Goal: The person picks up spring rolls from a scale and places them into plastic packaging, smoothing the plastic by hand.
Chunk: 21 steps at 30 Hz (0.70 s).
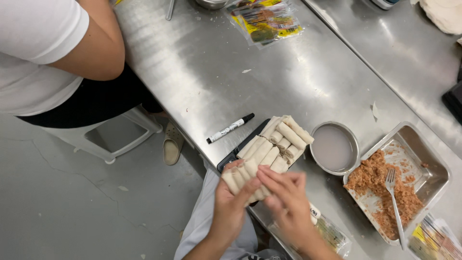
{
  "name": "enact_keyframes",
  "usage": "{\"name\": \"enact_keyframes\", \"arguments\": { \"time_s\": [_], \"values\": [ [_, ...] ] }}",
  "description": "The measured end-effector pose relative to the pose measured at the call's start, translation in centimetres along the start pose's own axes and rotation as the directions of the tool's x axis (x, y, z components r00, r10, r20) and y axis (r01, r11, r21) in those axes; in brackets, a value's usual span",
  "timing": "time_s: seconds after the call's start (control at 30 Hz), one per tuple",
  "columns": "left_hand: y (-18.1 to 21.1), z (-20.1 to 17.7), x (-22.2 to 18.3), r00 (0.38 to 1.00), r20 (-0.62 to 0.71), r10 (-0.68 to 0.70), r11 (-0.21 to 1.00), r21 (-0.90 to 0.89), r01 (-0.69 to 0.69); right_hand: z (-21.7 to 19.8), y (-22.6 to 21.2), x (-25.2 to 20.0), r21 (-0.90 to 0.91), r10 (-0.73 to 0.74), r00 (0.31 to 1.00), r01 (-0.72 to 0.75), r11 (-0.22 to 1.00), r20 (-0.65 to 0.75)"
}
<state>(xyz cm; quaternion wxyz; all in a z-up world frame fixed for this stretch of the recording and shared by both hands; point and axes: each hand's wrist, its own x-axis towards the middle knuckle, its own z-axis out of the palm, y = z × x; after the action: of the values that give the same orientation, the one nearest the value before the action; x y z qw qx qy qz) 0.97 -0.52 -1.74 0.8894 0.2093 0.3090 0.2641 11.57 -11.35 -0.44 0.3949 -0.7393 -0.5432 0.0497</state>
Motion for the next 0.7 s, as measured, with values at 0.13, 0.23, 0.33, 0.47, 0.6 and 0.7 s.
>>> {"name": "enact_keyframes", "arguments": {
  "time_s": [0.13,0.23,0.33,0.47,0.6,0.7],
  "values": [
    [2.4,1.7,-0.4,0.998,-0.028,0.06,0.998,-0.03,-0.061,-4.0,3.6,5.2,-0.134,0.035,0.995,-0.047,0.99,-0.093],
    [3.4,2.6,-0.5,0.993,-0.117,0.004,1.0,-0.011,-0.005,-4.0,5.3,6.9,-0.59,-0.125,0.985,0.031,0.807,-0.119],
    [3.4,2.6,-0.5,0.991,-0.128,0.026,0.999,0.022,-0.023,-3.5,3.7,7.4,-0.648,-0.325,0.944,0.216,0.73,-0.052],
    [3.3,2.5,-0.4,0.997,-0.078,-0.026,1.0,-0.017,0.025,-3.1,4.8,7.0,-0.544,-0.213,0.976,0.151,0.825,-0.053],
    [3.1,2.7,-0.7,0.999,-0.036,0.019,0.998,0.065,-0.016,-3.6,4.9,7.1,-0.477,-0.177,0.983,0.13,0.869,-0.055],
    [2.7,2.6,-0.6,0.996,-0.079,0.03,0.999,0.022,-0.028,-5.0,0.9,7.1,-0.413,-0.211,0.958,0.116,0.903,-0.192]
  ]
}}
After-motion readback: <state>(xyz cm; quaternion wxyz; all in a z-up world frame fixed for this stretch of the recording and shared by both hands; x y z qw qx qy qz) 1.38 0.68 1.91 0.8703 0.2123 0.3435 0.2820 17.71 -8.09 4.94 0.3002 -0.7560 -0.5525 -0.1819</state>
